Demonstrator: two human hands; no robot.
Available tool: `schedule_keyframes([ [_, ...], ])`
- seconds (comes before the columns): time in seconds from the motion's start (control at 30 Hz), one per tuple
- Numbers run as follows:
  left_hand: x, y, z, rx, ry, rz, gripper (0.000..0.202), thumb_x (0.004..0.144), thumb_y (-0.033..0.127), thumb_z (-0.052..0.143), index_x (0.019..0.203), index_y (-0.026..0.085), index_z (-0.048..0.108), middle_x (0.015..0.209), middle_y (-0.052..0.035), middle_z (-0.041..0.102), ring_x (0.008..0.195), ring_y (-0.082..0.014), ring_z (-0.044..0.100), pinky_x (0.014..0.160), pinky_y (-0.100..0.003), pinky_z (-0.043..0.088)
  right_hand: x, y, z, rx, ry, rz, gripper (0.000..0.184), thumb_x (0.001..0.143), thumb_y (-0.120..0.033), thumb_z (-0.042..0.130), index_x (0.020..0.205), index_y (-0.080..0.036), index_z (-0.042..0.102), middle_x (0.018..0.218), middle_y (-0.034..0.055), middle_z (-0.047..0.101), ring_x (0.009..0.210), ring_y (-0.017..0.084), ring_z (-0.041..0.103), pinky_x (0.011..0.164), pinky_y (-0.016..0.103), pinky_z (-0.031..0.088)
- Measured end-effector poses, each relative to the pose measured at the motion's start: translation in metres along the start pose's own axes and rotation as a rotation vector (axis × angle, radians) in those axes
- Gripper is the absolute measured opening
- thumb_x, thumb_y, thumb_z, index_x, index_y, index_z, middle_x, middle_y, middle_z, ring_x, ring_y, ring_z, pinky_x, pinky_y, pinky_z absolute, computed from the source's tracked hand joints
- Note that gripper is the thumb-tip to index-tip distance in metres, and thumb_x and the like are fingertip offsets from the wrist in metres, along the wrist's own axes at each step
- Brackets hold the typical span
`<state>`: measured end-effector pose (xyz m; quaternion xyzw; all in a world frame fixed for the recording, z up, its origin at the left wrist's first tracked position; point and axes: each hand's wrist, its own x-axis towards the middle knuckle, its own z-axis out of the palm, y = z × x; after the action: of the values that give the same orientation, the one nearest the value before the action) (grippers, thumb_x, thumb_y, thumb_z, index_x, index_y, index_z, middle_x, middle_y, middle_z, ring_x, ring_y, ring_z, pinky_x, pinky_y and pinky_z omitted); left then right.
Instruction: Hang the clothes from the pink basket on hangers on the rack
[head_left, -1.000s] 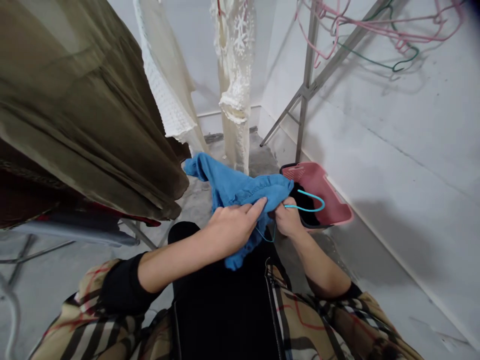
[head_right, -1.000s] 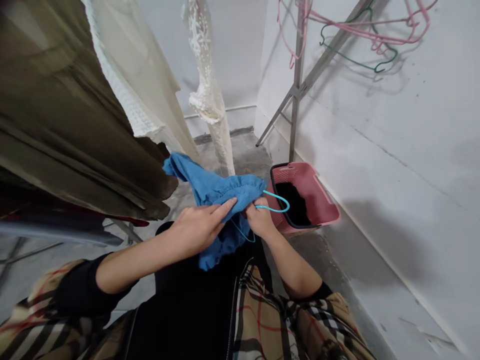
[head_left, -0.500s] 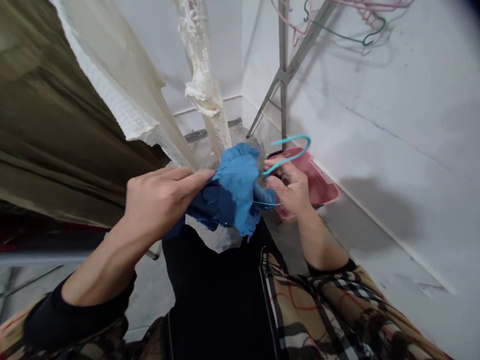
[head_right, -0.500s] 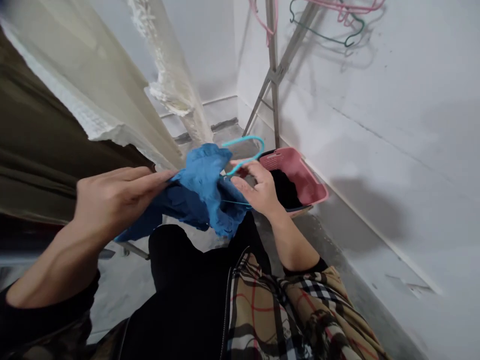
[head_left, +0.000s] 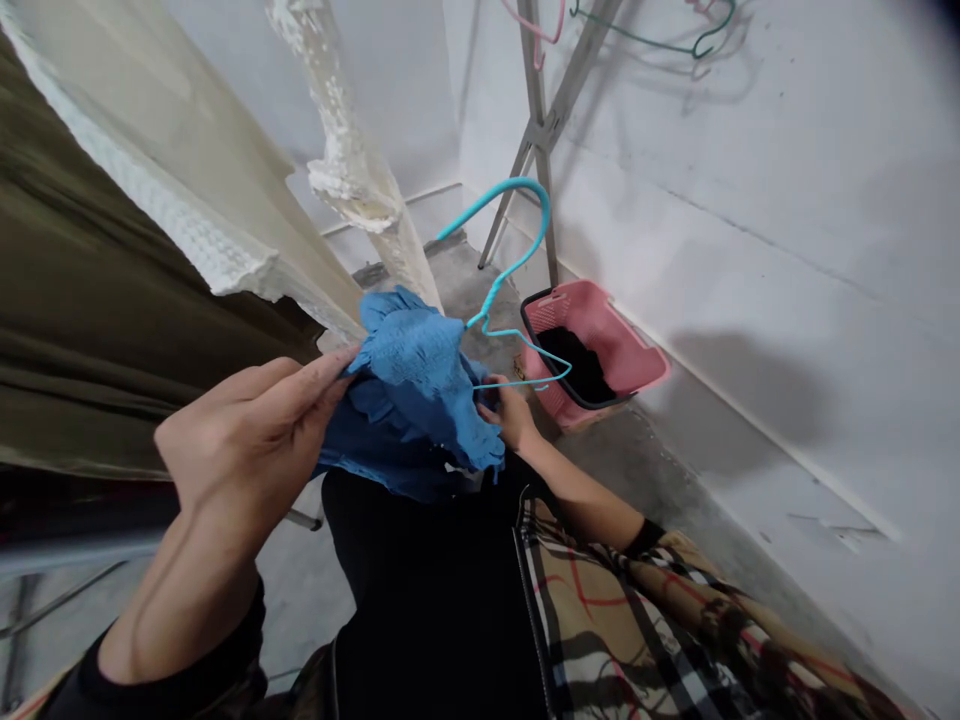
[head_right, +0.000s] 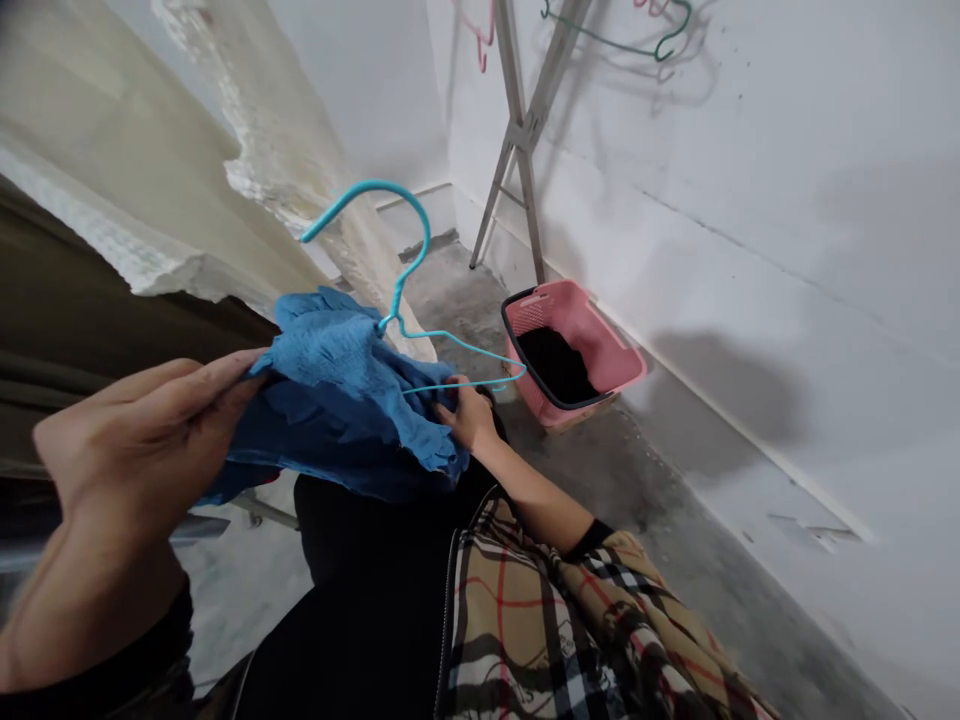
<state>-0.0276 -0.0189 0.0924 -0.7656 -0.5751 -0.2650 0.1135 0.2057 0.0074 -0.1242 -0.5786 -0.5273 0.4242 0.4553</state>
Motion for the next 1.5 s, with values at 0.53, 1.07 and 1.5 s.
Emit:
schedule_keyframes([
  [0.53,-0.02,-0.075,0.028,-0.123,0.476,0.232,0.021,0.073,0.016,0.079,0.093,0.021,0.078,0.059,0.004,0.061,0.051,-0.006,0.054,0.051,-0.015,0.041,0.035,-0.035,-0.073,0.463,0.163,-0.021,0.025,0.07,-0.037,0.075,0.088,-0.021,0.071,0.08,-0.0024,0.068,0.07,0.011,0.058,0.067,0.022,0.046],
  [1.07,-0.049,-0.073,0.063,-0.057,0.261,0.018,0.017,0.087,0.032,0.066,0.096,0.023,0.077,0.062,0.0032,0.063,0.056,-0.0081,0.056,0.051,-0.016,0.036,-0.004,-0.092,-0.08,-0.22,-0.303,-0.481,0.029,0.091,-0.03,0.055,0.117,-0.021,0.065,0.101,0.0037,0.068,0.089,0.015,0.064,0.084,0.03,0.052],
  [1.5,-0.031,-0.072,0.055,-0.507,0.307,0.02,0.011,0.079,0.017,0.071,0.087,0.019,0.077,0.07,0.002,0.071,0.057,-0.0065,0.061,0.057,-0.014,0.047,0.027,-0.116,-0.098,-0.903,-0.016,-0.936,0.046,0.103,-0.041,0.029,0.103,-0.015,0.067,0.091,0.0082,0.074,0.083,0.019,0.068,0.074,0.031,0.05],
])
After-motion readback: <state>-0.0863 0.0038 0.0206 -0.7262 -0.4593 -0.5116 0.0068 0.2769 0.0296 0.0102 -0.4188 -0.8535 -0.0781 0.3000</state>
